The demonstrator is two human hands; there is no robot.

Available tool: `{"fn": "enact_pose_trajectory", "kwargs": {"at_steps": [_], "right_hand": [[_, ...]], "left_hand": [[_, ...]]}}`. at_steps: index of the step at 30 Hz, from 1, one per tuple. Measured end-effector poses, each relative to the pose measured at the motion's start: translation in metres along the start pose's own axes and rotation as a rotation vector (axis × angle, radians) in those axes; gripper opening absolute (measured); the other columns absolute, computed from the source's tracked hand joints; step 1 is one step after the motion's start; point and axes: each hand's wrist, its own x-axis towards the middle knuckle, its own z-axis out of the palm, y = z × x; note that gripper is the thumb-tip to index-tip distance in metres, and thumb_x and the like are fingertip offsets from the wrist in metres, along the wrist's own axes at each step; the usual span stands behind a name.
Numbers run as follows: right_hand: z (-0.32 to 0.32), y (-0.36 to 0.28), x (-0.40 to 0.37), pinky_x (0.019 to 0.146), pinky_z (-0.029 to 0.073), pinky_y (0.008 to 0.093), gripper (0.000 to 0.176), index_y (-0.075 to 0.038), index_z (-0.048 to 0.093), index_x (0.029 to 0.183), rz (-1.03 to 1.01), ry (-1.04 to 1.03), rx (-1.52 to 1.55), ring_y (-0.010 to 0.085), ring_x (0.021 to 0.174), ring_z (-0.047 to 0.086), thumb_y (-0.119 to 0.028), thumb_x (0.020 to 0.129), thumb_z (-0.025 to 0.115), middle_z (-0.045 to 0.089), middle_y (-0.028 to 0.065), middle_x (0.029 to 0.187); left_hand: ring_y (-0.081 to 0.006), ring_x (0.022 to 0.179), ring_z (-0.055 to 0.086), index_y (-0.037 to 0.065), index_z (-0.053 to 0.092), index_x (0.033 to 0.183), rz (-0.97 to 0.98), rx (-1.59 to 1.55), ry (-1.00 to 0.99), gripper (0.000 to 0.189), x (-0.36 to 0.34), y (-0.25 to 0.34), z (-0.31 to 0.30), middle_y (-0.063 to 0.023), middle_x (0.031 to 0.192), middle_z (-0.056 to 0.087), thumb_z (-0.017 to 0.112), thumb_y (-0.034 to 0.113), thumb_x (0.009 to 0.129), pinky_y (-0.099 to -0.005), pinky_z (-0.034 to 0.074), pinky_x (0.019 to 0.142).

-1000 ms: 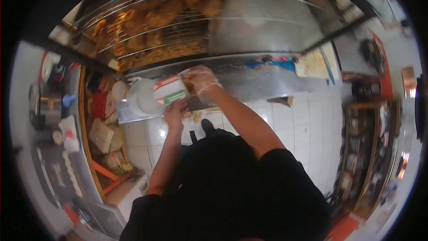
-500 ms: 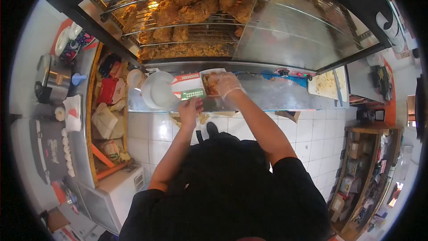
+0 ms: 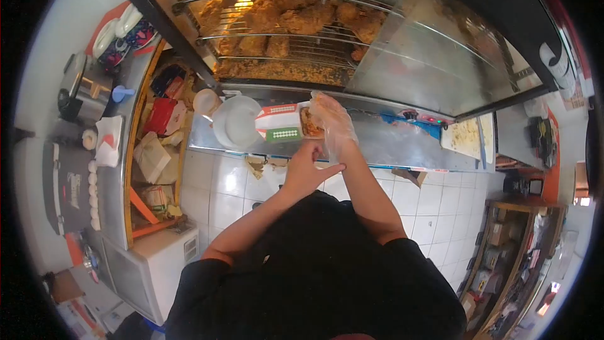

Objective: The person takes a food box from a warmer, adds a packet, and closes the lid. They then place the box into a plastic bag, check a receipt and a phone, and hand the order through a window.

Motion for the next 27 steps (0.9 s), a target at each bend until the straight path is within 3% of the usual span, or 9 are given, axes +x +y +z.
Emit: {"fn": "enact_pose_trajectory", "kwargs": {"at_steps": [4, 7, 10, 12, 16, 19, 21, 24, 27], "right_hand": [[0.025, -0.003, 0.0, 0.079, 0.055, 0.0297, 0.037, -0.004, 0.059, 0.122, -0.014, 0.044, 0.164, 0.0175, 0.09, 0.065, -0.005, 0.086, 0.067, 0.066, 0.0084, 0.112], [0.054, 0.003, -0.008, 0.075, 0.054, 0.0286, 0.032, -0.005, 0.06, 0.12, 0.023, -0.105, 0.184, 0.014, 0.089, 0.063, -0.005, 0.088, 0.065, 0.065, 0.0042, 0.102], [0.088, 0.054, -0.02, 0.083, 0.052, 0.0315, 0.032, -0.01, 0.062, 0.121, -0.066, -0.288, 0.086, 0.0205, 0.096, 0.065, -0.007, 0.089, 0.059, 0.067, 0.0081, 0.106], [0.117, 0.061, -0.042, 0.093, 0.048, 0.0325, 0.041, -0.005, 0.054, 0.131, -0.242, -0.23, -0.676, 0.026, 0.109, 0.062, -0.008, 0.091, 0.056, 0.063, 0.0138, 0.121], [0.158, 0.062, -0.077, 0.101, 0.042, 0.0321, 0.054, 0.006, 0.039, 0.14, -0.589, -0.709, -0.842, 0.0245, 0.121, 0.053, -0.009, 0.091, 0.057, 0.05, 0.0173, 0.138], [0.195, 0.046, -0.083, 0.1, 0.043, 0.0311, 0.051, 0.005, 0.043, 0.14, 0.06, -0.885, -0.519, 0.0193, 0.117, 0.055, -0.01, 0.093, 0.058, 0.053, 0.014, 0.138], [0.226, 0.04, -0.056, 0.098, 0.044, 0.0299, 0.046, 0.004, 0.047, 0.137, 0.119, -0.855, -0.417, 0.016, 0.113, 0.056, -0.011, 0.095, 0.058, 0.056, 0.012, 0.133], [0.281, 0.055, -0.011, 0.096, 0.046, 0.0301, 0.038, 0.003, 0.056, 0.13, 0.16, -0.768, -0.408, 0.015, 0.109, 0.059, -0.01, 0.095, 0.058, 0.062, 0.0107, 0.125], [0.342, 0.085, 0.026, 0.095, 0.048, 0.0338, 0.038, 0.003, 0.057, 0.13, 0.152, -0.759, -0.506, 0.0177, 0.111, 0.059, -0.009, 0.094, 0.059, 0.062, 0.012, 0.126]], "left_hand": [[-0.0272, 0.068, 0.057, 0.003, 0.055, 0.079, 0.092, 0.044, 0.058, 0.03, 0.012, 0.001, -0.021, -0.0111, 0.076, 0.054, 0.079, 0.019, 0.074, -0.0382, 0.046, 0.06], [-0.0295, 0.066, 0.054, 0.004, 0.054, 0.079, 0.257, 0.297, 0.368, 0.026, 0.031, -0.015, -0.063, -0.0105, 0.075, 0.052, 0.077, 0.013, 0.072, -0.0394, 0.045, 0.059], [-0.0298, 0.063, 0.052, 0.003, 0.053, 0.078, 0.128, 0.284, 0.295, 0.026, 0.043, -0.007, -0.126, -0.0106, 0.075, 0.052, 0.076, 0.011, 0.07, -0.0398, 0.043, 0.058], [-0.0217, 0.06, 0.046, 0.004, 0.05, 0.077, 0.084, 0.241, 0.324, 0.029, 0.035, -0.014, -0.163, -0.008, 0.07, 0.047, 0.077, 0.009, 0.066, -0.0346, 0.039, 0.055], [-0.0096, 0.062, 0.04, 0.005, 0.048, 0.075, -0.067, 0.165, 0.453, 0.034, 0.009, -0.04, -0.23, 0.0003, 0.068, 0.042, 0.08, 0.008, 0.065, -0.0262, 0.032, 0.054], [-0.0089, 0.063, 0.04, 0.005, 0.05, 0.081, -0.183, 0.021, 0.544, 0.034, 0.004, -0.096, -0.301, 0.0028, 0.071, 0.044, 0.08, 0.008, 0.066, -0.0247, 0.034, 0.057], [-0.0095, 0.064, 0.04, 0.005, 0.055, 0.089, -0.277, -0.253, 0.499, 0.034, 0.007, -0.139, -0.349, 0.0035, 0.074, 0.048, 0.081, 0.008, 0.066, -0.0245, 0.037, 0.059], [-0.014, 0.066, 0.047, 0.008, 0.061, 0.109, -0.168, 0.021, 0.457, 0.047, 0.019, -0.149, -0.409, 0.0024, 0.08, 0.056, 0.081, 0.008, 0.067, -0.0266, 0.041, 0.064], [-0.0203, 0.07, 0.054, 0.01, 0.062, 0.118, 0.197, 0.066, 0.196, 0.048, 0.046, -0.161, -0.448, -0.0035, 0.085, 0.06, 0.076, 0.006, 0.072, -0.0301, 0.044, 0.065]]}}
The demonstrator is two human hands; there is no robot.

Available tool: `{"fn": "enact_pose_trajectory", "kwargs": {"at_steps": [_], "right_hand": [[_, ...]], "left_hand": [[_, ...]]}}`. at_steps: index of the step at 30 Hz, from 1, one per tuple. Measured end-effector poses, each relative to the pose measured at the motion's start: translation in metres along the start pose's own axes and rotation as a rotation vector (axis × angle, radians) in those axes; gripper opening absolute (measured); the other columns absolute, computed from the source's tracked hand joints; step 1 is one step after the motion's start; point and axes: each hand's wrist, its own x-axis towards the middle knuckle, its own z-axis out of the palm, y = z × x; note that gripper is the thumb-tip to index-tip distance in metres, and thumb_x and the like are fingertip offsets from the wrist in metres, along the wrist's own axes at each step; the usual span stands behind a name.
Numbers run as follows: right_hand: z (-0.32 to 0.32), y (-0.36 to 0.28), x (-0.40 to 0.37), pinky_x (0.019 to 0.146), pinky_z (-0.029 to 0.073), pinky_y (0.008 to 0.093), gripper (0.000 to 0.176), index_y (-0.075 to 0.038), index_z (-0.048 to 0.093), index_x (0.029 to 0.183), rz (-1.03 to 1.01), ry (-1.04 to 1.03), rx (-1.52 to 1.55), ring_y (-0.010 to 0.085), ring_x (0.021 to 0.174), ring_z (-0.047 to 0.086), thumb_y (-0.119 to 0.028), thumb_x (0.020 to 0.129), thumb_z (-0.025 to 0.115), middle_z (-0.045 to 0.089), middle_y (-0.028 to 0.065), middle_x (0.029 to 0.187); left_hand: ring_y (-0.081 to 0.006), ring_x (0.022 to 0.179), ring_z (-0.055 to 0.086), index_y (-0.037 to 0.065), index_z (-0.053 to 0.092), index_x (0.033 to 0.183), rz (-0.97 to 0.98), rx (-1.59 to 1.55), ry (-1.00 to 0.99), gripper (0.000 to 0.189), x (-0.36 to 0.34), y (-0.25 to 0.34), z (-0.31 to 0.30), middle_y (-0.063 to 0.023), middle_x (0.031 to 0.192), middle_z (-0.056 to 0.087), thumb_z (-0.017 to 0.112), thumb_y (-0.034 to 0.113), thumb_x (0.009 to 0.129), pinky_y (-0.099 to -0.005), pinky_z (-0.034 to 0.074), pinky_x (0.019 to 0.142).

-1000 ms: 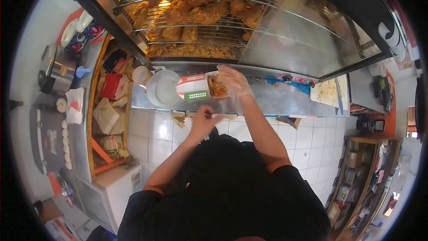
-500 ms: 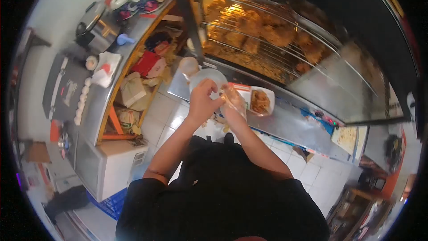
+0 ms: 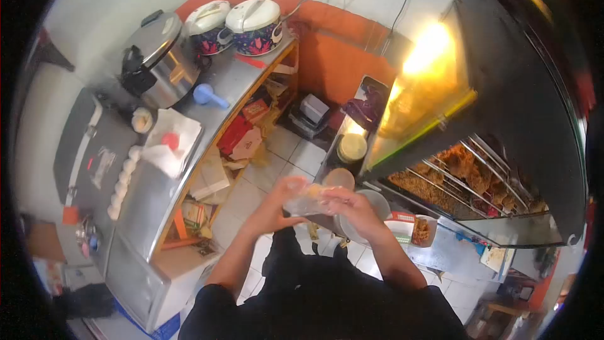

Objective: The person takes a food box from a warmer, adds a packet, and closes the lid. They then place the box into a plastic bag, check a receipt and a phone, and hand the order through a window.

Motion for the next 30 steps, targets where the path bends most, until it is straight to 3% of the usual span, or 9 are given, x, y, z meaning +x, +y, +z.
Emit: {"fn": "enact_pose_trajectory", "kwargs": {"at_steps": [4, 8, 16, 18, 19, 20, 25, 26, 30], "right_hand": [[0.038, -0.024, 0.066, 0.097, 0.045, 0.0316, 0.042, 0.001, 0.055, 0.133, 0.151, 0.05, -0.097, 0.0166, 0.112, 0.058, -0.007, 0.091, 0.059, 0.062, 0.012, 0.126], [0.022, -0.059, 0.068, 0.101, 0.043, 0.0331, 0.049, -0.001, 0.051, 0.137, 0.091, 0.405, -0.024, 0.0185, 0.116, 0.057, -0.008, 0.09, 0.062, 0.06, 0.0136, 0.128], [0.04, -0.065, -0.026, 0.09, 0.052, 0.0361, 0.036, 0.014, 0.056, 0.119, -0.004, 1.327, -0.039, 0.0277, 0.106, 0.062, 0.001, 0.085, 0.058, 0.061, 0.0227, 0.119], [0.056, -0.054, -0.051, 0.085, 0.054, 0.0354, 0.04, 0.01, 0.051, 0.125, 0.091, 1.467, -0.374, 0.0274, 0.103, 0.063, -0.004, 0.088, 0.058, 0.06, 0.0199, 0.121], [0.065, -0.059, -0.087, 0.115, 0.023, 0.0547, 0.068, -0.003, 0.028, 0.149, 0.153, 1.188, -0.18, 0.0384, 0.136, 0.033, -0.048, 0.099, 0.038, 0.036, 0.0155, 0.152], [0.054, -0.014, -0.144, 0.102, 0.041, 0.0492, 0.055, -0.002, 0.044, 0.139, 0.031, 1.325, -0.073, 0.037, 0.125, 0.048, -0.039, 0.1, 0.039, 0.043, 0.0158, 0.146], [0.08, -0.052, -0.06, 0.094, 0.046, 0.041, 0.042, -0.004, 0.056, 0.129, 0.648, 1.714, 0.135, 0.0253, 0.114, 0.055, -0.029, 0.096, 0.051, 0.06, 0.0117, 0.121], [0.093, -0.088, 0.021, 0.087, 0.048, 0.0367, 0.038, -0.003, 0.06, 0.125, 0.672, 1.712, -0.075, 0.0217, 0.104, 0.059, -0.024, 0.094, 0.055, 0.064, 0.0078, 0.106], [0.078, -0.055, -0.018, 0.094, 0.047, 0.041, 0.031, -0.001, 0.066, 0.116, 0.586, 1.542, -0.343, 0.0249, 0.11, 0.058, -0.02, 0.093, 0.055, 0.064, 0.0152, 0.116]], "left_hand": [[-0.0268, 0.077, 0.061, 0.002, 0.069, 0.103, -0.167, -0.12, -0.262, 0.025, 0.025, -0.095, -0.028, -0.0124, 0.089, 0.061, 0.061, 0.002, 0.079, -0.0378, 0.048, 0.067], [-0.0331, 0.083, 0.063, 0.001, 0.07, 0.091, -0.409, 0.02, -0.007, 0.018, 0.045, -0.268, -0.021, -0.0158, 0.087, 0.064, 0.058, 0.003, 0.078, -0.0397, 0.051, 0.074], [-0.0388, 0.097, 0.064, -0.001, 0.07, 0.096, -0.685, 0.516, -0.25, 0.028, 0.107, -0.573, 0.102, -0.0276, 0.102, 0.065, 0.062, 0.021, 0.081, -0.0462, 0.05, 0.086], [-0.0408, 0.1, 0.063, -0.001, 0.066, 0.107, -0.759, 0.476, -0.15, 0.033, 0.134, -0.628, 0.141, -0.0279, 0.104, 0.065, 0.06, 0.021, 0.083, -0.0467, 0.05, 0.089], [-0.0423, 0.102, 0.062, -0.002, 0.062, 0.115, -0.848, 0.314, -0.031, 0.038, 0.148, -0.653, 0.162, -0.028, 0.104, 0.065, 0.059, 0.021, 0.085, -0.0467, 0.049, 0.09], [-0.0416, 0.106, 0.061, -0.001, 0.055, 0.125, -0.766, 0.417, -0.172, 0.044, 0.175, -0.664, 0.173, -0.0275, 0.111, 0.063, 0.057, 0.019, 0.086, -0.046, 0.049, 0.092], [-0.0349, 0.119, 0.056, 0.01, 0.054, 0.132, -0.667, 0.486, -0.321, 0.046, 0.254, -0.711, 0.206, -0.0184, 0.138, 0.05, 0.056, 0.011, 0.086, -0.0437, 0.047, 0.096], [-0.0345, 0.12, 0.055, 0.013, 0.056, 0.13, -0.681, 0.443, -0.283, 0.045, 0.255, -0.715, 0.211, -0.0168, 0.14, 0.048, 0.057, 0.01, 0.085, -0.0437, 0.047, 0.096], [-0.0354, 0.12, 0.053, 0.013, 0.057, 0.13, -0.678, 0.407, -0.328, 0.047, 0.202, -0.7, 0.188, -0.0171, 0.139, 0.049, 0.058, 0.009, 0.083, -0.0431, 0.045, 0.099]]}}
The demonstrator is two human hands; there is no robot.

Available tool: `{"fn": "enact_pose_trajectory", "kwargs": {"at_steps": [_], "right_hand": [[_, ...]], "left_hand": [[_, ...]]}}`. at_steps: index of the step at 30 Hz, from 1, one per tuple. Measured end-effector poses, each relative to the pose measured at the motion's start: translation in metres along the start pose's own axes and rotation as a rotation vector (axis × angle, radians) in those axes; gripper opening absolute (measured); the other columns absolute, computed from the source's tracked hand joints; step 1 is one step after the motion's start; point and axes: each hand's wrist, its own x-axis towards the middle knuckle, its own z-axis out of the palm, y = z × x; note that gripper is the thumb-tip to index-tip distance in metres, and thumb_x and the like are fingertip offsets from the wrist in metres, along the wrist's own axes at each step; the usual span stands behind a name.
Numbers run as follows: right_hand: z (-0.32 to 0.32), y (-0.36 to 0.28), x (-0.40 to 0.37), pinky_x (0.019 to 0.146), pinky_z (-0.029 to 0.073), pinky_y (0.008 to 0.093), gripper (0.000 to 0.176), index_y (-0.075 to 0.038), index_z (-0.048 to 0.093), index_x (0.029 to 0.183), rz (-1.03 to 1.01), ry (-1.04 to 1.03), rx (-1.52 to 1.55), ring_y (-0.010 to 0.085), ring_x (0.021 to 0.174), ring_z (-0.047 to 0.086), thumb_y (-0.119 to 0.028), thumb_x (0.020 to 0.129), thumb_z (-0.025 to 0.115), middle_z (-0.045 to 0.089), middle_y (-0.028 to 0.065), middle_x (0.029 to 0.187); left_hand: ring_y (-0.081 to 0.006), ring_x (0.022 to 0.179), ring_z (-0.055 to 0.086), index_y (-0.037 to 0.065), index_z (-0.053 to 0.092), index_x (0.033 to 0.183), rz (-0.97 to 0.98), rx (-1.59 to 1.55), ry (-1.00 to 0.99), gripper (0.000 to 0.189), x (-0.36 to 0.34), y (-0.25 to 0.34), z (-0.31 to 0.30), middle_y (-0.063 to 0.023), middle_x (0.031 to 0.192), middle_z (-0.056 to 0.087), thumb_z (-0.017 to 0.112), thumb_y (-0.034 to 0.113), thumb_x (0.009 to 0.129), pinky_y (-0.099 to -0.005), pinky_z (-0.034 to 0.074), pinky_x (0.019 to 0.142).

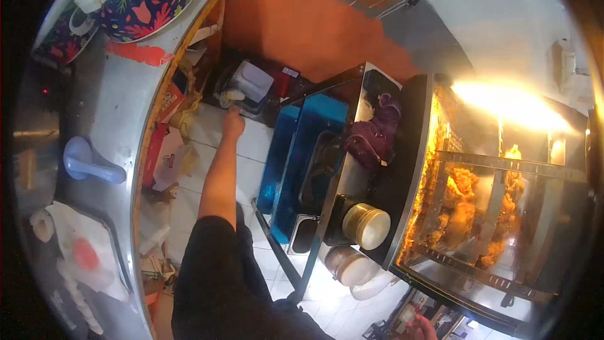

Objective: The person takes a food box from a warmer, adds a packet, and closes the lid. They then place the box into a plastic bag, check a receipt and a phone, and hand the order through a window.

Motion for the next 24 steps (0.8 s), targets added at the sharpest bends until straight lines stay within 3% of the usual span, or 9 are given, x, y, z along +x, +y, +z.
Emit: {"fn": "enact_pose_trajectory", "kwargs": {"at_steps": [5, 10, 11, 12, 13, 15, 16, 19, 24], "right_hand": [[-0.02, -0.004, 0.014, 0.095, 0.047, 0.0416, 0.032, 0.001, 0.065, 0.115, -0.05, -0.044, -0.097, 0.0256, 0.11, 0.058, -0.021, 0.094, 0.054, 0.064, 0.0174, 0.117], [-0.063, 0.023, 0.011, 0.096, 0.047, 0.0422, 0.033, 0.002, 0.065, 0.114, -0.195, -0.061, -0.344, 0.0263, 0.111, 0.058, -0.021, 0.094, 0.054, 0.063, 0.0196, 0.118], [-0.074, 0.032, 0.008, 0.096, 0.048, 0.0424, 0.033, 0.002, 0.065, 0.114, -0.209, -0.059, -0.389, 0.0264, 0.111, 0.058, -0.022, 0.094, 0.053, 0.063, 0.02, 0.118], [-0.088, 0.067, 0.007, 0.093, 0.05, 0.0409, 0.035, 0.004, 0.063, 0.116, -0.262, -0.135, 0.378, 0.0268, 0.106, 0.06, -0.022, 0.094, 0.054, 0.063, 0.0198, 0.118], [-0.103, 0.1, 0.013, 0.092, 0.05, 0.04, 0.036, 0.005, 0.062, 0.116, -0.302, -0.109, 0.22, 0.0272, 0.105, 0.06, -0.022, 0.093, 0.055, 0.063, 0.0194, 0.118], [-0.134, 0.147, 0.006, 0.091, 0.051, 0.0382, 0.037, 0.005, 0.061, 0.117, -0.364, -0.029, -0.082, 0.028, 0.104, 0.061, -0.022, 0.092, 0.057, 0.063, 0.0187, 0.119], [-0.145, 0.171, -0.005, 0.09, 0.051, 0.0368, 0.036, 0.004, 0.06, 0.118, -0.224, 0.036, 0.255, 0.0269, 0.101, 0.062, -0.02, 0.09, 0.061, 0.064, 0.0162, 0.117], [-0.188, 0.277, -0.013, 0.085, 0.054, 0.0352, 0.033, 0.009, 0.058, 0.117, -0.219, 0.142, 0.586, 0.0262, 0.095, 0.065, -0.002, 0.086, 0.057, 0.065, 0.0209, 0.113], [-0.247, 0.419, -0.063, 0.084, 0.054, 0.0353, 0.033, 0.008, 0.06, 0.116, -0.162, 0.317, 0.934, 0.024, 0.09, 0.066, -0.003, 0.085, 0.057, 0.068, 0.0181, 0.107]], "left_hand": [[-0.0407, 0.119, 0.053, -0.005, 0.057, 0.122, -0.015, 0.054, -0.018, 0.049, -0.207, -0.14, 0.082, -0.0262, 0.127, 0.057, 0.061, 0.015, 0.078, -0.0449, 0.042, 0.103], [-0.0384, 0.108, 0.06, 0.004, 0.071, 0.099, -0.088, 0.287, -0.705, 0.035, -0.484, -0.195, 0.087, -0.0175, 0.108, 0.067, 0.052, 0.031, 0.089, -0.0563, 0.044, 0.09], [-0.039, 0.107, 0.062, -0.002, 0.065, 0.111, -0.288, 0.253, -0.925, 0.051, -0.52, -0.18, 0.086, -0.0237, 0.113, 0.065, 0.053, 0.043, 0.09, -0.0466, 0.05, 0.09], [-0.0366, 0.101, 0.064, 0.003, 0.067, 0.11, -0.529, -0.092, -0.794, 0.048, -0.572, -0.169, 0.08, -0.0183, 0.106, 0.067, 0.053, 0.045, 0.091, -0.0492, 0.05, 0.086], [-0.0342, 0.096, 0.066, 0.007, 0.069, 0.108, -0.743, -0.439, -0.628, 0.046, -0.613, -0.16, 0.074, -0.0129, 0.098, 0.069, 0.052, 0.047, 0.092, -0.0519, 0.05, 0.082], [-0.0324, 0.1, 0.063, 0.01, 0.068, 0.112, -1.061, -0.828, -0.818, 0.045, -0.645, -0.143, 0.054, -0.0124, 0.106, 0.067, 0.053, 0.047, 0.092, -0.0499, 0.05, 0.085], [-0.0314, 0.102, 0.062, 0.011, 0.068, 0.114, -1.193, -1.01, -0.919, 0.045, -0.652, -0.137, 0.043, -0.0122, 0.11, 0.066, 0.053, 0.048, 0.092, -0.0489, 0.049, 0.087], [-0.033, 0.118, 0.053, 0.016, 0.049, 0.138, -0.658, -0.313, -1.178, 0.053, -0.67, -0.104, 0.007, -0.0164, 0.124, 0.06, 0.04, 0.049, 0.097, -0.0502, 0.045, 0.098], [-0.0299, 0.117, 0.052, 0.016, 0.055, 0.132, -0.219, 0.257, -1.305, 0.05, -0.648, -0.016, -0.001, -0.0126, 0.123, 0.061, 0.047, 0.045, 0.092, -0.0477, 0.046, 0.093]]}}
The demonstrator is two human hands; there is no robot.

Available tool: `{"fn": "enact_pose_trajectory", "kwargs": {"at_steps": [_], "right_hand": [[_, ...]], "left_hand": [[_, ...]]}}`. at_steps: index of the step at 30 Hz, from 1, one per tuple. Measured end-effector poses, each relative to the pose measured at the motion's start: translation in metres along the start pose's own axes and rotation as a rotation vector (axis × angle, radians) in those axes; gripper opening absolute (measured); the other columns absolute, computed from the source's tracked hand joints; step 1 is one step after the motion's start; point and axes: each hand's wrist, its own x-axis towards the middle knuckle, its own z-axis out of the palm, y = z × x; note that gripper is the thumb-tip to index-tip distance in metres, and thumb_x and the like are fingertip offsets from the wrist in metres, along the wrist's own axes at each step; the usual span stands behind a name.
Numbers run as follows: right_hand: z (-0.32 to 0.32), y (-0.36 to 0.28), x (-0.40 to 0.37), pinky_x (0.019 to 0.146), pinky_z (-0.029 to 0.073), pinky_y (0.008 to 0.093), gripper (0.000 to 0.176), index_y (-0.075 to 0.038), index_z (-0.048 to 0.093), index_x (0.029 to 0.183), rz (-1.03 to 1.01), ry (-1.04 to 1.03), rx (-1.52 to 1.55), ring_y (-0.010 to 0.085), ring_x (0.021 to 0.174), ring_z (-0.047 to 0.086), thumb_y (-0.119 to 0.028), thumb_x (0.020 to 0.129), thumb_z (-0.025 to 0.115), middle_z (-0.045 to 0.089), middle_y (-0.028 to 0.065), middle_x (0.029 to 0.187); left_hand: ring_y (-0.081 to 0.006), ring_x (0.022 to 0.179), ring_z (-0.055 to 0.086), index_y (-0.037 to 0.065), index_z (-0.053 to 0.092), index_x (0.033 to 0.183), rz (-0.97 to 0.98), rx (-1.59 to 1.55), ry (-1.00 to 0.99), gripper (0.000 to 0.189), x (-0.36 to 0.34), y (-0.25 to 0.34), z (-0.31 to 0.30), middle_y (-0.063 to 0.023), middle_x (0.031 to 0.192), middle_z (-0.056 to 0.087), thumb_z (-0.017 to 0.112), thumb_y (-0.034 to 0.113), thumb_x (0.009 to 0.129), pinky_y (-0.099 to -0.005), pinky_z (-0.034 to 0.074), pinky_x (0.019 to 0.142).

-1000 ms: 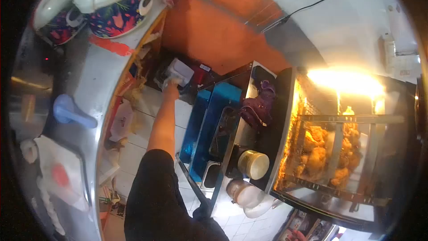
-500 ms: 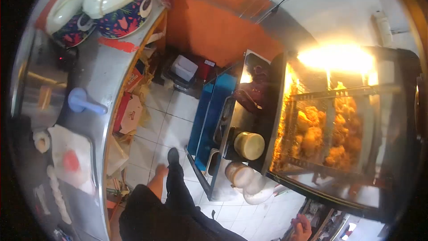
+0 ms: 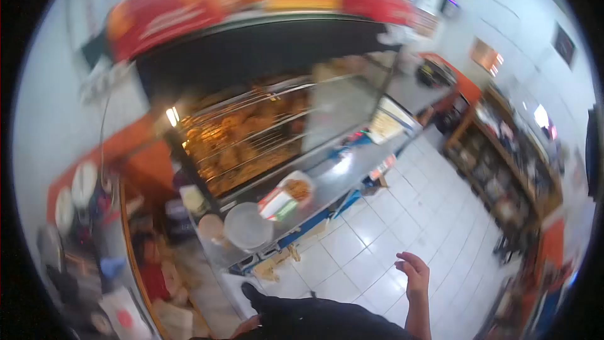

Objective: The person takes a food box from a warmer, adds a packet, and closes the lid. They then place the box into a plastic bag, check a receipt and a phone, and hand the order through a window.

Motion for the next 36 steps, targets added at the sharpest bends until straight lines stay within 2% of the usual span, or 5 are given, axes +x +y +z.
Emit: {"fn": "enact_pose_trajectory", "kwargs": {"at_steps": [10, 14, 22, 29, 36], "right_hand": [[-0.143, 0.065, 0.007, 0.081, 0.054, 0.0336, 0.028, 0.006, 0.063, 0.11, 0.108, 0.307, 0.35, 0.0225, 0.086, 0.066, -0.002, 0.084, 0.057, 0.069, 0.0166, 0.104], [-0.16, 0.075, 0.045, 0.08, 0.055, 0.0332, 0.027, 0.007, 0.063, 0.109, 0.137, 0.338, 0.416, 0.0226, 0.085, 0.067, -0.002, 0.084, 0.056, 0.069, 0.0169, 0.103], [-0.217, 0.086, 0.199, 0.072, 0.056, 0.0308, 0.029, 0.004, 0.061, 0.108, 0.123, 0.485, 0.319, 0.0197, 0.079, 0.065, -0.006, 0.082, 0.055, 0.068, 0.0156, 0.1], [-0.225, 0.031, 0.373, 0.092, 0.05, 0.0353, 0.042, 0.001, 0.058, 0.127, 0.053, 0.312, 0.193, 0.0251, 0.103, 0.062, -0.02, 0.091, 0.061, 0.063, 0.015, 0.12], [-0.189, 0.03, 0.511, 0.07, 0.056, 0.0304, 0.025, 0.004, 0.062, 0.105, 0.181, 0.232, 0.234, 0.02, 0.078, 0.066, -0.004, 0.081, 0.056, 0.068, 0.0155, 0.099]], "left_hand": [[-0.0199, 0.105, 0.055, 0.013, 0.07, 0.111, 0.294, 0.161, 0.134, 0.037, 0.027, 0.341, 0.058, -0.0059, 0.114, 0.064, 0.061, 0.039, 0.086, -0.036, 0.046, 0.083], [-0.0109, 0.092, 0.061, 0.006, 0.069, 0.11, 0.908, 0.349, 0.291, 0.027, -0.053, 0.534, 0.103, -0.0025, 0.102, 0.069, 0.064, 0.024, 0.091, -0.0259, 0.048, 0.084], [-0.0475, 0.144, 0.008, 0.002, 0.029, 0.148, 1.112, 0.626, 1.86, 0.067, -0.13, 0.794, 0.076, -0.0243, 0.157, 0.013, 0.058, 0.024, 0.092, -0.0532, 0.015, 0.116], [-0.051, 0.142, -0.019, 0.01, -0.003, 0.155, 0.858, 0.425, 2.205, 0.083, -0.046, 0.854, 0.019, -0.0224, 0.158, -0.017, 0.044, 0.046, 0.098, -0.0676, -0.002, 0.111], [-0.0551, 0.142, -0.008, 0.007, -0.002, 0.155, 0.7, 0.224, 2.492, 0.079, -0.104, 0.83, -0.003, -0.0293, 0.156, -0.014, 0.043, 0.042, 0.1, -0.0633, 0.002, 0.113]]}}
